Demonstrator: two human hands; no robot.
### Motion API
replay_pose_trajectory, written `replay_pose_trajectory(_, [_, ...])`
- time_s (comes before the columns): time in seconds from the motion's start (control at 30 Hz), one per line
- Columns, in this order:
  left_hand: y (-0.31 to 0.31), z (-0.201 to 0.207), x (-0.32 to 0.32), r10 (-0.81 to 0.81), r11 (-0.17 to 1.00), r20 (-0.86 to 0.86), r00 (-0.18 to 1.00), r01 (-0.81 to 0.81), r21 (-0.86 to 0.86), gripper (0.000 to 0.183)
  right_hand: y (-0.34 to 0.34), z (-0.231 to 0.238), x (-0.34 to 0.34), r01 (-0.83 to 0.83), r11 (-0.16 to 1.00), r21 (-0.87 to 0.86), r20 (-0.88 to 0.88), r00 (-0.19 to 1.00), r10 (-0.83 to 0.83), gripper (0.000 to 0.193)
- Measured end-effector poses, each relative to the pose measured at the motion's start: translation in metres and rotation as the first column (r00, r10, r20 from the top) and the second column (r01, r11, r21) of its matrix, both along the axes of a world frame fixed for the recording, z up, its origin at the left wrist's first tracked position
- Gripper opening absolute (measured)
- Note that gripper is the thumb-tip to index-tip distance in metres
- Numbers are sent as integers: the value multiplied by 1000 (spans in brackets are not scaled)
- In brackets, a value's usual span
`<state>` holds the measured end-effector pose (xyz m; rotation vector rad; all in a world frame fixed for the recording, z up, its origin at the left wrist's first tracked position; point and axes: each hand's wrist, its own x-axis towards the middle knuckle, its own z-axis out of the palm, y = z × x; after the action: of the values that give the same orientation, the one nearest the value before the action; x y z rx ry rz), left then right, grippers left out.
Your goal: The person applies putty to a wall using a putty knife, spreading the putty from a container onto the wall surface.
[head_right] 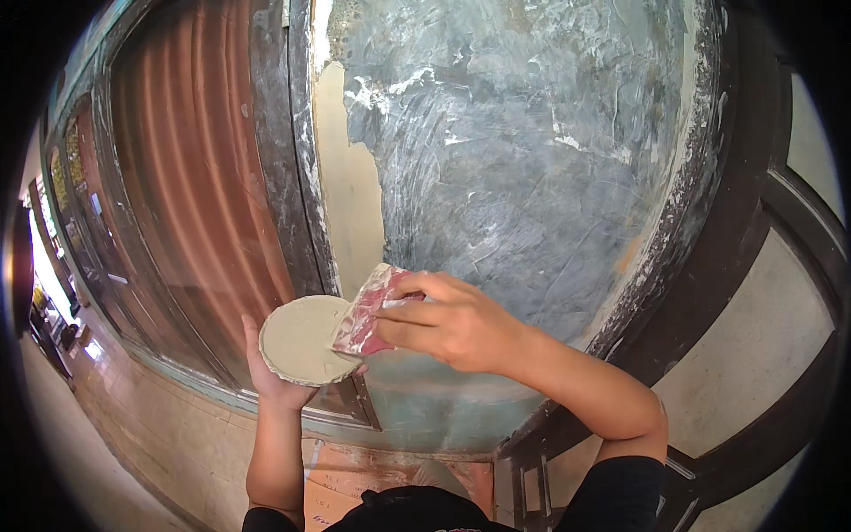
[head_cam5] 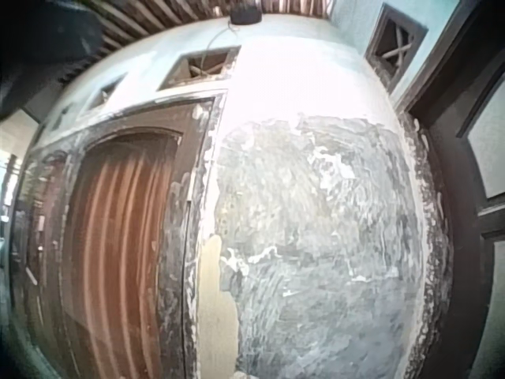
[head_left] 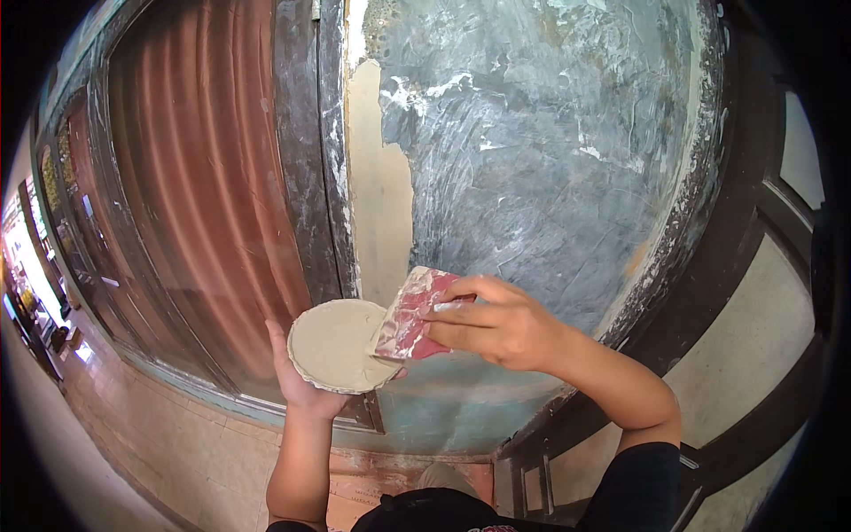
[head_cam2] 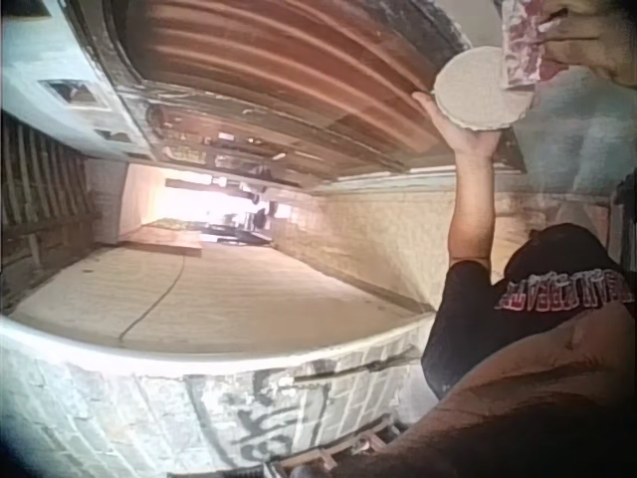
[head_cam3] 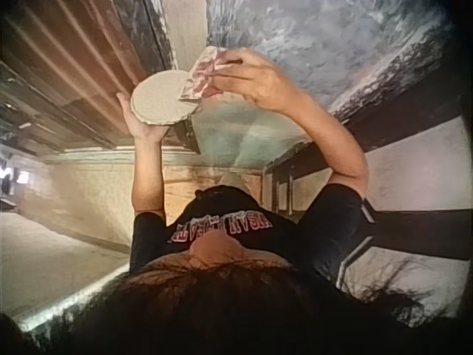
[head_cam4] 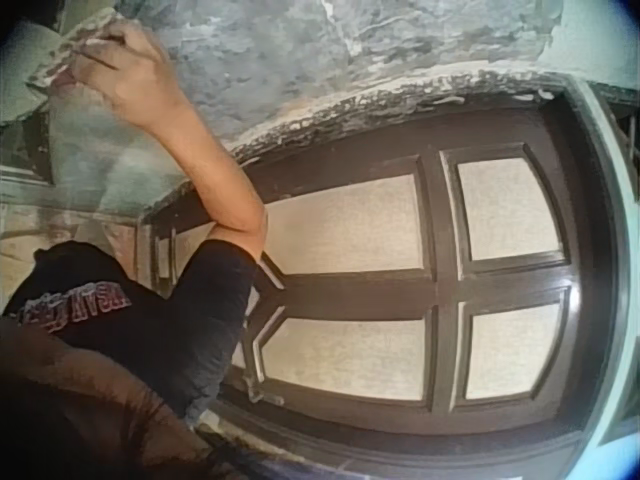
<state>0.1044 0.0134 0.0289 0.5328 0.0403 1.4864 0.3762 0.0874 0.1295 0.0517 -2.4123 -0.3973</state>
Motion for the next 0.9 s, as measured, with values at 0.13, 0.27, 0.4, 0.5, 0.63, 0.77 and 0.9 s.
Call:
replay_pose_trajectory(0.13, [9,1,5,51,997,0,999,-51,-49,94,15,15,0,25,998,-59,-57,998,-28,39])
replay_pose_trajectory(0.27, [11,12,13,5,996,-77,997,2,88,95,16,53,-6,176,980,-96,-29,983,-179,45])
replay_pose_trajectory(0.4, [24,20,23,-2,991,-123,992,19,133,96,35,93,-16,286,954,-89,-130,946,-296,36])
replay_pose_trajectory(0.5, [31,22,23,-56,991,-32,998,60,117,102,66,132,-32,265,963,-45,-309,913,-266,27])
replay_pose_trajectory(0.63, [36,20,21,19,997,-97,995,-12,74,99,95,168,-45,371,920,-128,-325,860,-392,22])
replay_pose_trajectory(0.77, [36,13,9,60,997,-87,994,-55,59,101,113,174,-56,444,891,-92,-341,827,-447,23])
replay_pose_trajectory(0.9, [35,10,-2,131,991,-53,990,-130,25,100,121,165,-65,464,881,-91,-329,821,-466,23])
